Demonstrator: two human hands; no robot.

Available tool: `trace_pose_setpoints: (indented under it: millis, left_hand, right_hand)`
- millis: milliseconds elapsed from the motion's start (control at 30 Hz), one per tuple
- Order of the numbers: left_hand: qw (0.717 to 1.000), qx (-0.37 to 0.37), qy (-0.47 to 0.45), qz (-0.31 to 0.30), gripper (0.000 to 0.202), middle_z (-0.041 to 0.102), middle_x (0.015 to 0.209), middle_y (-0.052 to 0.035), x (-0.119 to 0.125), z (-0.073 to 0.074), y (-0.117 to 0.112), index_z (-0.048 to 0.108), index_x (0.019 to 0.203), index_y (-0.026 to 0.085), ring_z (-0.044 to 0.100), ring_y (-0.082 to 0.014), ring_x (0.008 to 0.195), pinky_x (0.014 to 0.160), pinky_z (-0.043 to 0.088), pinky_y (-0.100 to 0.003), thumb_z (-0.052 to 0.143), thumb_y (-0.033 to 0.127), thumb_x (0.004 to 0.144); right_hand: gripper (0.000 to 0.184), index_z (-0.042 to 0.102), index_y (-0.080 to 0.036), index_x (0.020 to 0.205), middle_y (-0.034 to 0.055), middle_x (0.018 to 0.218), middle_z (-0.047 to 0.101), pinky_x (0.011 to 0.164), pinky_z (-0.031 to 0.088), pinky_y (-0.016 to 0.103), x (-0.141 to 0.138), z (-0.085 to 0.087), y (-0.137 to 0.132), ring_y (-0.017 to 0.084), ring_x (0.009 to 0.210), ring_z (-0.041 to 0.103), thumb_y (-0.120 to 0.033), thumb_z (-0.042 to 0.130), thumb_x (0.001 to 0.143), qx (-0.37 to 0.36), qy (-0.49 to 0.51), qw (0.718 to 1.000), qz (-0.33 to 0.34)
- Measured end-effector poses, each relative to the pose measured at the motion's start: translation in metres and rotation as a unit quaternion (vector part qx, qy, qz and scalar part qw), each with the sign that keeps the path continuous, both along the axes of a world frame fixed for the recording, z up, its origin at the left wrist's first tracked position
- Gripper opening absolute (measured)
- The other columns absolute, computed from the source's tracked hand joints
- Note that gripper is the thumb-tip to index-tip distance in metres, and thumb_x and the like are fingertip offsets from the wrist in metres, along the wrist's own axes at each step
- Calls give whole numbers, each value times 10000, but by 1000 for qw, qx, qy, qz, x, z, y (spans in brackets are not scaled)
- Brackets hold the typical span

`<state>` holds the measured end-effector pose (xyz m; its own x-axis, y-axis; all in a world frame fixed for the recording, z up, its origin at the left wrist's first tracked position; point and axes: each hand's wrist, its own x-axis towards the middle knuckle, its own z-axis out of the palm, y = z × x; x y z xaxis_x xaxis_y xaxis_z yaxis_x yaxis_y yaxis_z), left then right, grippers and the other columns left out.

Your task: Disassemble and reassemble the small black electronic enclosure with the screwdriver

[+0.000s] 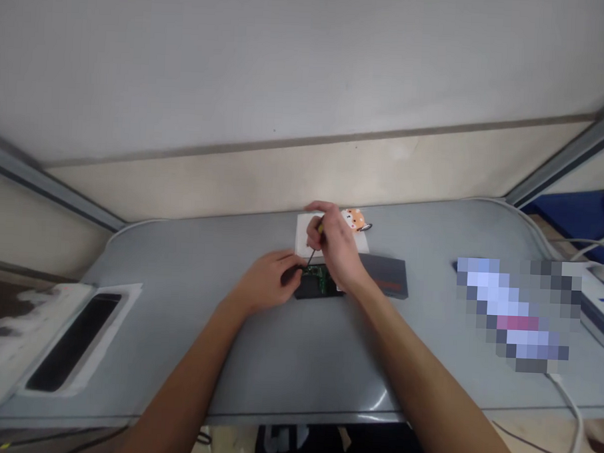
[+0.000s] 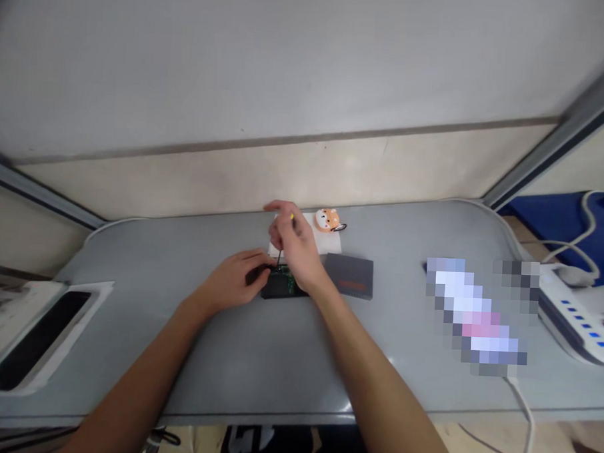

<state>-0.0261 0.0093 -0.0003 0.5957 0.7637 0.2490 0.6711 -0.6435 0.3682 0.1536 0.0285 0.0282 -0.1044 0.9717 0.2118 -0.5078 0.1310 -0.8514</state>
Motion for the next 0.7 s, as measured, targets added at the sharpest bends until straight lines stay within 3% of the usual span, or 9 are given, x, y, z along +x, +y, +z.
trace_pose_setpoints:
  millis: [67, 200, 267, 333, 433, 533, 633, 700]
  left_hand:
    - [1000, 0, -2, 2, 181, 725, 965, -51, 1, 0, 0, 680, 1040, 210, 689, -212, 914, 881, 559, -371, 526, 177, 949]
    - [1000, 9, -6, 7, 153, 716, 945, -42, 1, -4, 1, 663, 986, 207, 678, -200, 883, 847, 547, -355, 520, 169, 947]
    - [1000, 10, -9, 9, 159, 720, 956, -43, 1, -5, 2, 670, 995, 205, 682, -197, 882, 843, 546, -349, 522, 172, 949]
    - [1000, 4, -7, 9, 177, 723, 958, -41, 1, -4, 2, 682, 1022, 208, 682, -189, 868, 833, 545, -337, 521, 177, 954]
    - [1000, 1, 0, 9, 207, 719, 950, -37, 2, -2, 1, 695, 1052, 214, 676, -184, 853, 822, 543, -330, 511, 183, 964]
    - [1000, 5, 6, 9, 204, 709, 948, -39, 2, -1, 1, 688, 1041, 212, 669, -190, 864, 832, 541, -340, 505, 173, 962]
    - [1000, 5, 7, 16, 168, 714, 954, -37, 2, -3, 2, 669, 1014, 211, 671, -194, 868, 840, 542, -344, 523, 161, 947]
    - [1000, 7, 3, 16, 164, 719, 952, -37, 1, -6, 2, 665, 1007, 213, 675, -197, 869, 841, 542, -344, 534, 150, 931]
  right_hand:
    - [437, 667, -265, 1101, -31, 697, 448, 579, 382, 301, 2, 2, 0, 137, 611, 449, -650, 505, 971, 0, 18, 999, 28]
    - [302, 626, -237, 929, 1, 858, 628, 655, 448, 297, 2, 2, -1, 145, 747, 620, -485, 770, 837, -16, 43, 998, 31]
    - [395, 514, -251, 883, -33, 798, 620, 611, 430, 281, 1, 0, 0, 127, 672, 604, -455, 837, 782, -32, 51, 998, 11]
    - [480, 423, -269, 869, -90, 645, 492, 532, 361, 262, 0, -2, 1, 97, 529, 465, -493, 838, 780, -36, 47, 998, -20]
    - [433, 472, -273, 911, -96, 592, 341, 497, 301, 270, 2, -1, 3, 102, 499, 321, -647, 687, 868, -18, 23, 999, -32]
    - [448, 612, -253, 1026, -46, 661, 407, 557, 375, 299, 5, 2, 1, 129, 574, 411, -681, 497, 960, -6, 16, 1000, 9]
    - [353, 629, -234, 933, -16, 749, 526, 619, 426, 294, 4, 6, -2, 132, 669, 512, -586, 648, 912, -1, -18, 1000, 0]
    - [370, 533, -238, 836, -25, 752, 574, 609, 424, 281, 1, 7, -5, 125, 664, 544, -531, 758, 846, -7, -31, 999, -17]
